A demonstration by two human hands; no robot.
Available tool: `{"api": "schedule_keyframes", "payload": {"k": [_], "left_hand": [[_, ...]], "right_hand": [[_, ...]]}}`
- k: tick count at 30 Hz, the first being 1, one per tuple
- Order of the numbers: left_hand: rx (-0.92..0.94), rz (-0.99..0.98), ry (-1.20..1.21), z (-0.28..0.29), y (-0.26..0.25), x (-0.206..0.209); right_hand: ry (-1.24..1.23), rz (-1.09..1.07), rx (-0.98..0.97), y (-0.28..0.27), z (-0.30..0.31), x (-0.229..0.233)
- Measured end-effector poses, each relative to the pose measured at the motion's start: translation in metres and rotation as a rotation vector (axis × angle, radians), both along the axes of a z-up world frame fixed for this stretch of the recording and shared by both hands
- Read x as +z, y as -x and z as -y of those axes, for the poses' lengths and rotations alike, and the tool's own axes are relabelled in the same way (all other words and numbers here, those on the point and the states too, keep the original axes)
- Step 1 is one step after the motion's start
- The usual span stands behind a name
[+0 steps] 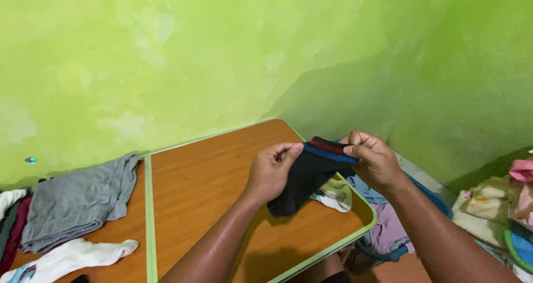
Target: The person folds a white t-shirt on a wooden table, then picks up several socks from a blue laundry basket, folds each sock, and places them on the table. The person continues folding additional socks and places them in a pile.
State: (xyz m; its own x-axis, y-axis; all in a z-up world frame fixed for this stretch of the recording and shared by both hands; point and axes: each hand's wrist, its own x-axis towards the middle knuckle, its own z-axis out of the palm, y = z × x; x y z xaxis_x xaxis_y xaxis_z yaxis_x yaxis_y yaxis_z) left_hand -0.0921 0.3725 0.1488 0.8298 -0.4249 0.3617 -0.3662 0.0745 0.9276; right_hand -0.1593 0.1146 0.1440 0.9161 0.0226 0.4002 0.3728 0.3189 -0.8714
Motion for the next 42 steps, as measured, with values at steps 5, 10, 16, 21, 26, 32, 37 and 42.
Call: {"api": "schedule_keyframes", "payload": {"k": [5, 10, 16, 21, 26, 32, 37, 42], "left_hand": [[-0.222, -0.053, -0.147, 0.020, -0.007, -0.013], [-0.461, -0.442, -0.241, 0.022, 0.012, -0.027], [-0.566, -0.287, -0.020, 0.022, 0.049, -0.054], [-0.487, -0.330, -0.075, 0.010, 0.066, -0.065], [-0.478, -0.482, -0.036, -0.022, 0.063, -0.060], [-0.286, -0.384, -0.128, -0.053, 0.059, -0.048], [-0.192, -0.281, -0.221, -0.070, 0.049, -0.035], [-0.138, -0.143, -0.329, -0.118, 0.033, -0.029]], "right_hand": [[0.017, -0.057, -0.180, 0.009, -0.002, 0.012], [0.239, -0.128, -0.237, 0.016, -0.013, 0.033], [0.339, -0.214, -0.284, 0.007, -0.001, 0.025], [0.144, -0.198, -0.107, 0.008, 0.023, 0.020], [0.336, -0.253, -0.112, 0.019, 0.032, 0.026], [0.435, -0.533, -0.056, 0.018, -0.007, 0.039], [0.672, -0.830, -0.092, 0.001, -0.055, 0.036], [1.062, -0.734, -0.021, -0.021, -0.081, 0.017]]}}
